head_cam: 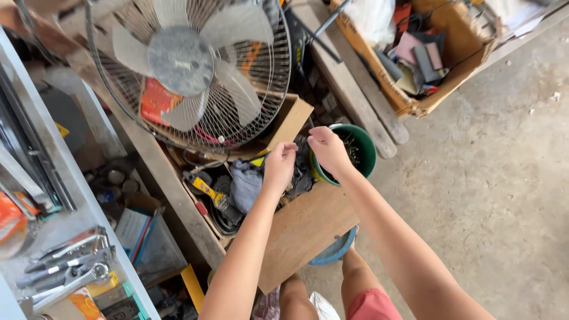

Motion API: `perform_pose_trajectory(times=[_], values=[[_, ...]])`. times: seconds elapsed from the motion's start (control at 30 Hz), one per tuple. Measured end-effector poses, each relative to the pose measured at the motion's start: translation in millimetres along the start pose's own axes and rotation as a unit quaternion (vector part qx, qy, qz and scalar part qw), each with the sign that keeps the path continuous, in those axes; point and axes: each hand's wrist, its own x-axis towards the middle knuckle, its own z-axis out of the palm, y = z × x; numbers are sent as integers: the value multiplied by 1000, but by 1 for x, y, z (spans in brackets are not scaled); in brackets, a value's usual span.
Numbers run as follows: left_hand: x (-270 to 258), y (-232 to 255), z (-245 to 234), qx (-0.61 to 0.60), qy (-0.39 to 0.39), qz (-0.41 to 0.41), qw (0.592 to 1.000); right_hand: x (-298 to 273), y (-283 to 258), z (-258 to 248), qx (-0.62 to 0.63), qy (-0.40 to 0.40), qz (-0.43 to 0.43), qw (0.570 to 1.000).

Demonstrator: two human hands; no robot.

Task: Organizing and moving various tools, objects, and materials in a cluttered workshop or storage area.

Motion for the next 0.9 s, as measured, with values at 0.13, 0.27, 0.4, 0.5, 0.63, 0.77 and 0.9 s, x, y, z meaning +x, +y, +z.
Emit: perform_pose_trajectory(times=[0.13, 0.27, 0.4, 0.5, 0.63, 0.77, 0.9], values=[[20, 50, 13, -9, -14, 40, 999, 14, -32, -42, 29, 9, 29, 999], [54, 45, 32, -52, -9, 32, 998, 55, -26, -68, 108, -2, 77, 991], [102, 16, 72, -144, -2, 8, 990, 118, -11, -94, 157, 4, 72, 985], [141, 7, 102, -138, 40, -16, 989, 166, 25, -104, 179, -19, 97, 979], [206, -5, 130, -100, 86, -47, 990, 222, 70, -122, 212, -51, 87, 972], [236, -14, 139, -83, 110, -153, 979, 248, 91, -134, 195, -96, 142, 966], [268, -29, 147, -3, 93, -276, 957, 274, 111, -128, 192, -104, 176, 960]])
